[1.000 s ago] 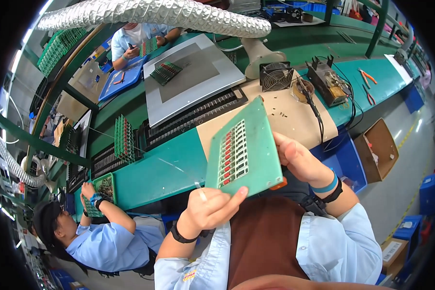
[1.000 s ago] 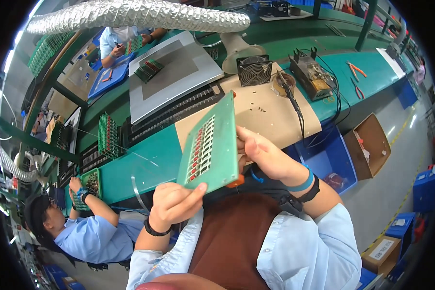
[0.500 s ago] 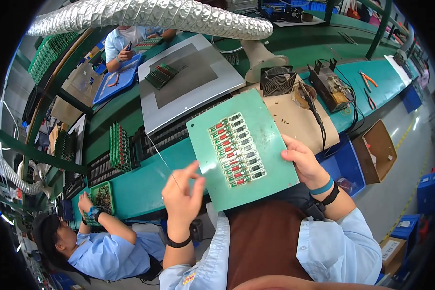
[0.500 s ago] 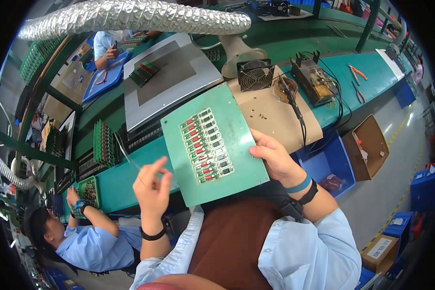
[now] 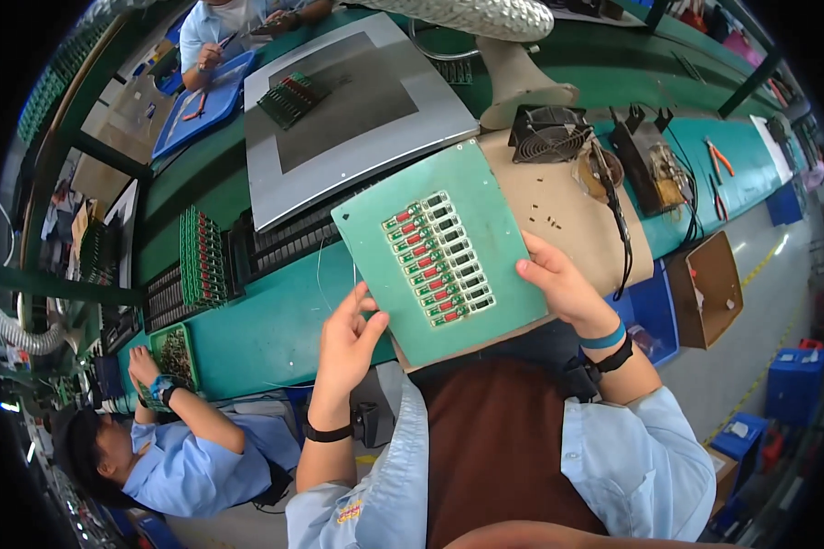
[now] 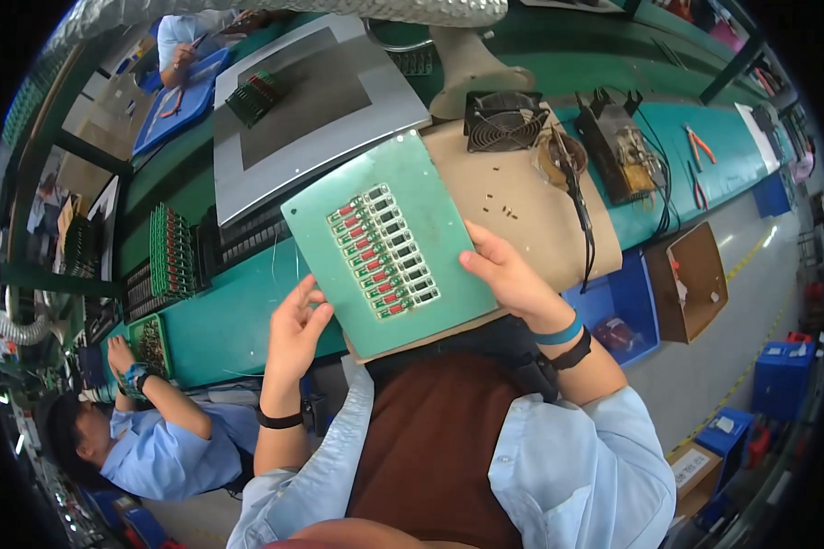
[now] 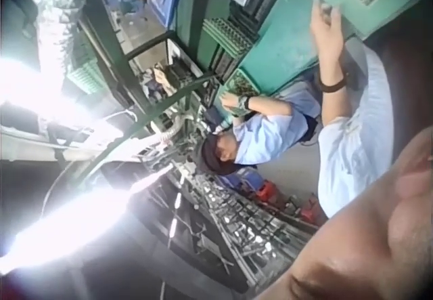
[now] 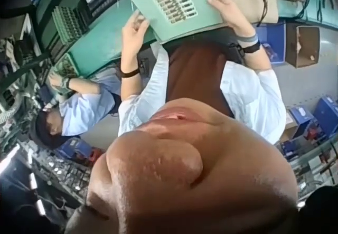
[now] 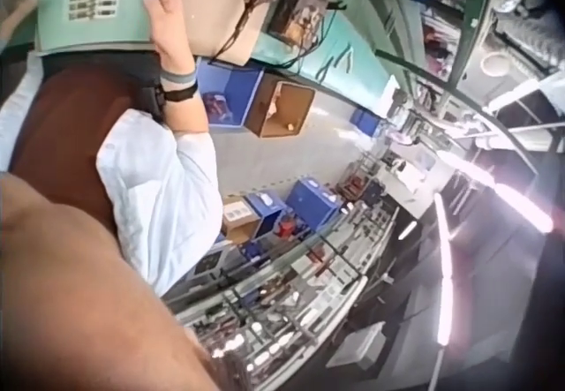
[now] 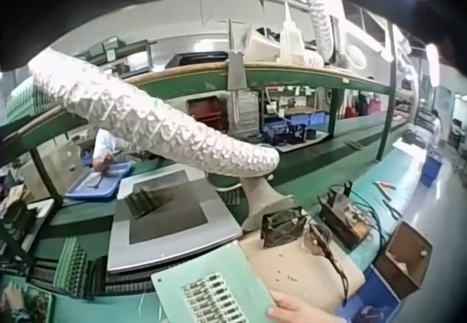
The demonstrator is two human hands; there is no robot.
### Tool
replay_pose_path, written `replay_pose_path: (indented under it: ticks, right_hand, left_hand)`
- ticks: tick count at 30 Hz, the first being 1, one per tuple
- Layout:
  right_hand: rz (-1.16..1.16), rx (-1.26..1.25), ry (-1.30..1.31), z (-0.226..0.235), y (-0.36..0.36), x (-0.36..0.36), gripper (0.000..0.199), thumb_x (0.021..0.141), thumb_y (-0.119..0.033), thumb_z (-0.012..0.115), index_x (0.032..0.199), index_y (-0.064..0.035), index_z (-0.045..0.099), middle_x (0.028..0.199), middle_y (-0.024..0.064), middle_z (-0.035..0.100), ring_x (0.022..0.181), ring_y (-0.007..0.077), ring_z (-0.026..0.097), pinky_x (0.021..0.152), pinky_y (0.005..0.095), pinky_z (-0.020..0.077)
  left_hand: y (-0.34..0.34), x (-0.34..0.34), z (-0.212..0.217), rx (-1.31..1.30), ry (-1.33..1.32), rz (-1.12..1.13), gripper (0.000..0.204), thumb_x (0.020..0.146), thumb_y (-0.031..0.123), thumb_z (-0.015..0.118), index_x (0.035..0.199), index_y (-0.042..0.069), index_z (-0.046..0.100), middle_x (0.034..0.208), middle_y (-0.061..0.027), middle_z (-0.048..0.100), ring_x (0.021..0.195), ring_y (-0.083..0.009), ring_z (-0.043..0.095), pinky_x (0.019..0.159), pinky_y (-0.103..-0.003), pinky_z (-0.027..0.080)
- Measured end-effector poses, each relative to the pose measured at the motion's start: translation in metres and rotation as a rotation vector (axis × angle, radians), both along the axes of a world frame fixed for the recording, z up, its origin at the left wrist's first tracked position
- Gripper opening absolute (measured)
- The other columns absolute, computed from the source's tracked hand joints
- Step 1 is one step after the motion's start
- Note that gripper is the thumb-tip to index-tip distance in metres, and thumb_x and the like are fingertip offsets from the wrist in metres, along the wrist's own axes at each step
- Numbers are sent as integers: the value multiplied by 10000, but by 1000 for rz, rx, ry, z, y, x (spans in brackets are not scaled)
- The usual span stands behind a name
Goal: Soldering electronic components onto a printed circuit board using a soldering iron and solder wire.
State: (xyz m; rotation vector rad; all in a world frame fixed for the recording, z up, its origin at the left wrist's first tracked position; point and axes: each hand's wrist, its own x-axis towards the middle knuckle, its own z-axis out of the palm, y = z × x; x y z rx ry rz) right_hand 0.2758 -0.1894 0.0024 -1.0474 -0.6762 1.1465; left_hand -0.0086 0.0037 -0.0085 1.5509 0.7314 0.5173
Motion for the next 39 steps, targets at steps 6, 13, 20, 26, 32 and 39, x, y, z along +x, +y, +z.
replay_pose_path:
  ticks: [6,13,20,26,32,39]
  right_hand:
    - [-41,-202,-411,-21,10,8,504,1039,-24,510,1535,30,437,1441,122,597,1313,194,563,1124,345,435]
    - [-174,-255,-814,-19,13,0,505,969,24,566,1471,14,514,1235,165,658,1113,227,646,976,361,512]
    - [-222,-279,-1091,-10,18,0,515,900,-7,654,1409,-47,596,902,150,541,781,290,568,746,388,493]
    - [-191,-321,-990,-4,12,1,500,895,-1,654,1393,-33,610,901,141,553,768,271,563,728,378,488]
    - [-274,-247,-978,-12,20,9,484,885,6,652,1368,-23,623,893,138,543,768,267,555,723,370,481]
    - [-276,-216,-1034,-17,26,15,409,885,-27,660,1293,-2,642,911,149,566,816,288,571,750,392,485]
  left_hand:
    - [3,6,-3,131,129,15,568,931,34,723,1461,-57,541,995,-58,709,570,-31,458,520,-238,418]
    - [-4,7,12,230,264,1,590,909,88,746,1459,-16,558,961,-90,720,531,-78,493,518,-277,436]
    - [-6,11,19,248,311,-3,579,914,87,751,1446,-41,561,966,-83,722,536,-70,488,521,-269,437]
    - [-11,-1,6,193,239,40,572,912,52,756,1438,-63,561,978,-62,721,559,-46,480,525,-247,430]
    - [-3,15,8,202,198,44,595,908,15,754,1457,-67,540,998,-65,714,583,-35,474,535,-229,427]
    - [0,20,5,242,266,35,622,902,8,760,1474,-60,526,1032,-74,714,587,-40,480,549,-228,438]
